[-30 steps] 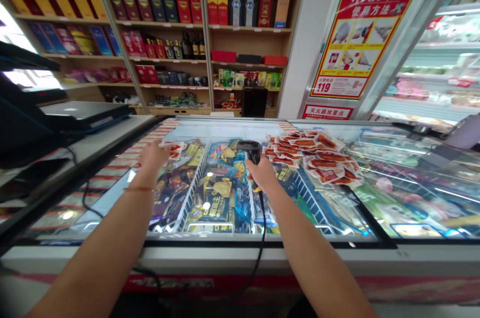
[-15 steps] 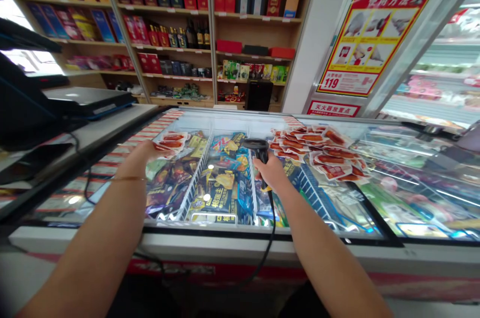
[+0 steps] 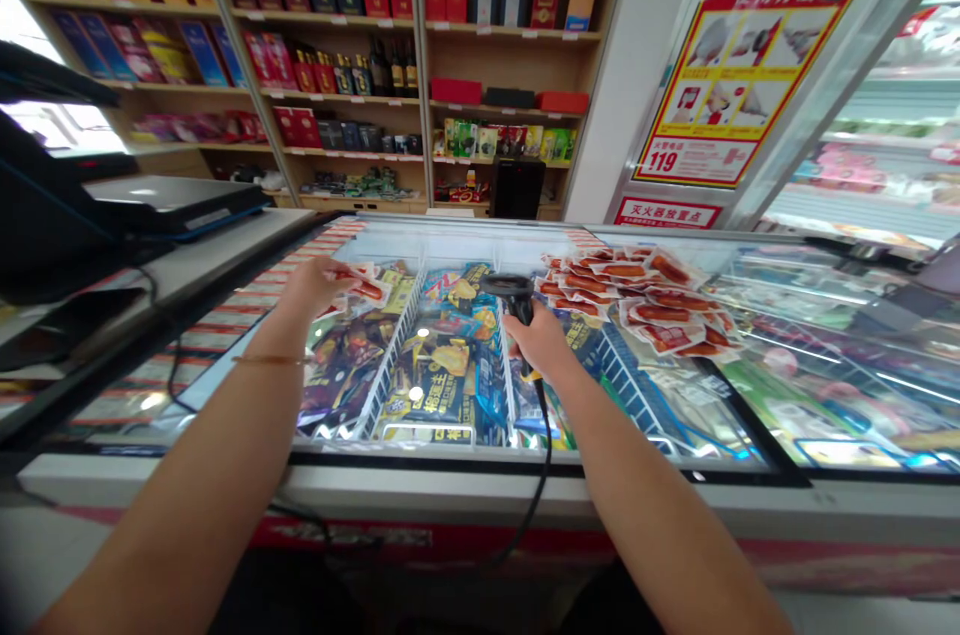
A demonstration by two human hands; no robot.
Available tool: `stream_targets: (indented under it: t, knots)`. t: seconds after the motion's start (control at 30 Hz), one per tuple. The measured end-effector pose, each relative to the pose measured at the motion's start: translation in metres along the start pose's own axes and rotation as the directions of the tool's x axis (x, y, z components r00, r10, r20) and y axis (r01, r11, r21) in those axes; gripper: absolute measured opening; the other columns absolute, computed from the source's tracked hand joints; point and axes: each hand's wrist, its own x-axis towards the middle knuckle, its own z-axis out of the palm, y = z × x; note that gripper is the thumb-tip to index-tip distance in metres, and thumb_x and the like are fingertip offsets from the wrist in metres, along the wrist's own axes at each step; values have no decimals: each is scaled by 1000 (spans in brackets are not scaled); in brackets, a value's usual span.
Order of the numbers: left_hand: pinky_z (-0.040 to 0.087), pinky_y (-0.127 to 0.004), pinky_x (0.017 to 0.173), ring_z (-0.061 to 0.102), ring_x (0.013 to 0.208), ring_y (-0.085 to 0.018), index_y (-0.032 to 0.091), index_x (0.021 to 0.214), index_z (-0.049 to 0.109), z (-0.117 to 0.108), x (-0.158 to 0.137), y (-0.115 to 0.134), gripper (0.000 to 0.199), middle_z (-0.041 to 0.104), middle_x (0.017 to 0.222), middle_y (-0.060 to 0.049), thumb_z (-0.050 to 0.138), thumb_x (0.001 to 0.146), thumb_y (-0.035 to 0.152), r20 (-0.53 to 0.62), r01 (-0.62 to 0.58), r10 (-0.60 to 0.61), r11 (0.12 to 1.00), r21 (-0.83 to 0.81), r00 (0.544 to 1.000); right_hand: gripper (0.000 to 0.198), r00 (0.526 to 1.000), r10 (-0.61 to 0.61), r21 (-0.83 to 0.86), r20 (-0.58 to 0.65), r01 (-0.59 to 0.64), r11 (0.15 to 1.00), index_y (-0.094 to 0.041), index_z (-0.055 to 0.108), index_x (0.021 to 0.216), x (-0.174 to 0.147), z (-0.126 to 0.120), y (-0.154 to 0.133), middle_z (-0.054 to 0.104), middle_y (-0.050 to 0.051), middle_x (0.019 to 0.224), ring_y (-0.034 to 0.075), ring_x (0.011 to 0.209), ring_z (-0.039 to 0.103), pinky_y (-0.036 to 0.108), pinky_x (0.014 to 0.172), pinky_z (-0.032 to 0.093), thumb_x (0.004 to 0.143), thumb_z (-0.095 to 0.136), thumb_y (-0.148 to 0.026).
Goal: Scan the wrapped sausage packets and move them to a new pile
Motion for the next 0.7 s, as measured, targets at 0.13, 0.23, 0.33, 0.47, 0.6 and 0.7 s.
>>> stream_targets:
  t: [0.13,0.23,0.33,0.47,0.6,0.7]
  knots:
    - [47,-27,61,63,64,-19,18,107,77,17,-5,12,42,69,66,-2,69,69,33,22,-4,8,986,-169,1000,17,1000,-21,-5,-9,21,1000,-20,51,85,-3,1,-3,59,-4,61,13,40,59,24,42,46,76,61,-31]
    - [50,-28,65,63,67,-18,13,115,74,37,-10,19,51,72,75,-4,71,67,28,33,-63,79,941,-333,996,19,999,-32,-18,0,32,999,-21,51,87,-4,1,-4,60,-4,61,14,40,59,24,42,46,76,62,-32]
    - [54,-30,73,66,74,-18,14,118,72,57,-15,24,53,75,91,-6,71,65,21,46,-159,196,893,-422,979,22,999,-33,-31,16,34,999,-21,51,89,-6,2,-5,60,-4,60,14,41,59,24,43,47,76,62,-34]
    - [56,-31,81,68,81,-17,17,117,72,74,-23,31,51,71,117,-9,68,67,15,42,-211,268,836,-506,962,25,999,-34,8,19,33,999,-21,49,88,-11,5,-10,58,-6,58,13,40,58,24,43,47,75,63,-37]
    - [57,-31,86,70,89,-18,18,121,69,85,-28,39,52,67,125,-9,64,69,13,37,-215,290,785,-581,956,29,994,-40,144,100,25,989,-21,49,90,-21,11,-16,59,-6,62,12,41,57,25,44,47,74,63,-41]
    - [55,-31,92,70,100,-19,17,120,68,92,-29,41,51,66,127,-9,62,70,11,29,-229,318,739,-633,948,28,984,-75,191,162,43,981,-22,48,88,-29,16,-22,58,-6,63,12,41,56,25,45,46,74,63,-41]
